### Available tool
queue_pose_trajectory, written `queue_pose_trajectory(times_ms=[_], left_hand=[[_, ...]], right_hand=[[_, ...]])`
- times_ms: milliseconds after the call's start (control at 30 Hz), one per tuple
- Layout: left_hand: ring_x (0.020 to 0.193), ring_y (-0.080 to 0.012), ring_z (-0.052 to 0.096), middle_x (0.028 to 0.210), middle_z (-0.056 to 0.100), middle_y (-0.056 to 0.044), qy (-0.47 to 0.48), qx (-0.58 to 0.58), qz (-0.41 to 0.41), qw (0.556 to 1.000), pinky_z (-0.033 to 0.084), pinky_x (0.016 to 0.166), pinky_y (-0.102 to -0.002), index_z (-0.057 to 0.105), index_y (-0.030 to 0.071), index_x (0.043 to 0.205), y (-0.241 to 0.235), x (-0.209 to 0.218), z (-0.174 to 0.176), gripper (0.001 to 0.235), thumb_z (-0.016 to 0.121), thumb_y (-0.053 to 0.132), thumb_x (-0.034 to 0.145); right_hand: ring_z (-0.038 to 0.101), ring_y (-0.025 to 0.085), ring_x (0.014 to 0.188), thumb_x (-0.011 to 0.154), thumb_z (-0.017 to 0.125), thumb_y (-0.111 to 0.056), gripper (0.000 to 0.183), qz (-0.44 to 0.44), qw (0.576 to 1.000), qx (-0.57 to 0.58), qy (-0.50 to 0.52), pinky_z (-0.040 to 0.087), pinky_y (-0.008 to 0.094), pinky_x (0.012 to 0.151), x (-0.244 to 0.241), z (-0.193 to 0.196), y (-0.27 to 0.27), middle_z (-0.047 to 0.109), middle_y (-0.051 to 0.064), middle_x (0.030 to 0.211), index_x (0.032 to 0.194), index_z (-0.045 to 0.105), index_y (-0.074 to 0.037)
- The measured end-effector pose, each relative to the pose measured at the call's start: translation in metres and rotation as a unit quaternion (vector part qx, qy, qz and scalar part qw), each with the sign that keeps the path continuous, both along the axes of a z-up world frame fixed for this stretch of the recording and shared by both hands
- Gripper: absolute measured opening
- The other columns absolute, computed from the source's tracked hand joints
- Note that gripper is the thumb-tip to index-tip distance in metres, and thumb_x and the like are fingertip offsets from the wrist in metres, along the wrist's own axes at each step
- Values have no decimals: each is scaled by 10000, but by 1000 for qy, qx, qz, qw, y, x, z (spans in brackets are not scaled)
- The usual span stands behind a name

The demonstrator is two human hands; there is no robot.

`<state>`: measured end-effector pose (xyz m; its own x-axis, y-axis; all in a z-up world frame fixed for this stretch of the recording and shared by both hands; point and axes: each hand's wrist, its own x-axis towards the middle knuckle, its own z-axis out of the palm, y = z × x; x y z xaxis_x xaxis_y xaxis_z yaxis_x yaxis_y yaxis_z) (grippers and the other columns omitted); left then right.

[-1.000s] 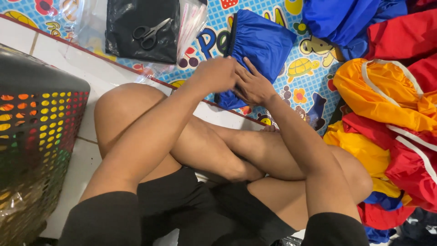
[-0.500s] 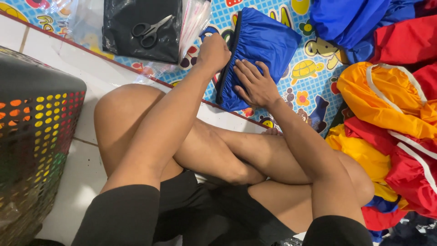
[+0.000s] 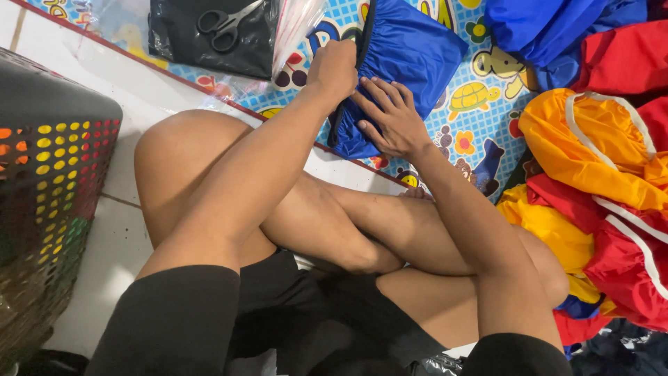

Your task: The person folds a blue drawstring bag by hand, aligning the edges and rolling it into a compact bundle. They then place the folded bag into a clear plastic bag and seal it.

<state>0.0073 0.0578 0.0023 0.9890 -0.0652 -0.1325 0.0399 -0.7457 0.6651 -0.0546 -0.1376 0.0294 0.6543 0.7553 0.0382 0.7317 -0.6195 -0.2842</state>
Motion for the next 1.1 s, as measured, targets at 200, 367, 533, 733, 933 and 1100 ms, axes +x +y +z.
queue_pose_trajectory(times_ms=[200, 367, 533, 733, 933, 1100], left_hand=[[698, -324, 747, 861, 734, -142, -89, 163, -93, 978, 596, 628, -408, 718, 46, 943, 1, -2, 10, 223, 812, 58, 741], [998, -343, 671, 1129, 686, -120, -52, 231, -375, 896, 533, 807, -492, 687, 77, 1143, 10, -42, 43, 287, 731, 88, 859], [1285, -355, 561, 1363, 611, -130, -58, 317, -483, 814, 406, 1020, -547, 565, 82, 1369, -1, -88, 0, 500, 707, 32, 893], [1048, -336, 702, 1143, 724, -151, -112, 319, -495, 801, 475, 895, -486, 662, 54, 1189, 3, -78, 21, 297, 677, 14, 895], [776, -327, 693, 880, 752, -106, 63, 45, -342, 936, 535, 713, -443, 723, 55, 968, 28, -25, 54, 168, 698, 100, 808], [887, -336, 688, 1053, 729, -152, 93, -51, -280, 954, 534, 829, -422, 708, 20, 1180, 23, -3, 37, 338, 650, 128, 865]], right_hand=[[243, 279, 1547, 1125, 314, -437, 533, -20, 997, -70, -17, 125, 506, 1247, -4, -15, 0, 288, 98, 1684, 1621, 395, -261], [307, 300, 1524, 1106, 425, -439, 463, 0, 996, -22, -91, 210, 509, 1224, -1, -31, -7, 386, 136, 1631, 1446, 590, -173], [328, 296, 1509, 1065, 340, -477, 586, 11, 992, -20, -122, 232, 519, 1201, 0, -31, -5, 364, 107, 1627, 1628, 373, -317], [325, 282, 1505, 1080, 297, -497, 583, 5, 991, -28, -127, 231, 508, 1195, -1, -29, -6, 367, 96, 1629, 1635, 370, -333], [251, 262, 1553, 808, 545, -125, 644, -1, 997, -49, -60, 157, 472, 1270, 3, -26, -9, 266, 54, 1709, 1452, 559, -145], [332, 266, 1512, 995, 521, -329, 539, -38, 996, 38, 76, 189, 493, 1254, 12, -21, -9, 456, 110, 1599, 1464, 573, -69]])
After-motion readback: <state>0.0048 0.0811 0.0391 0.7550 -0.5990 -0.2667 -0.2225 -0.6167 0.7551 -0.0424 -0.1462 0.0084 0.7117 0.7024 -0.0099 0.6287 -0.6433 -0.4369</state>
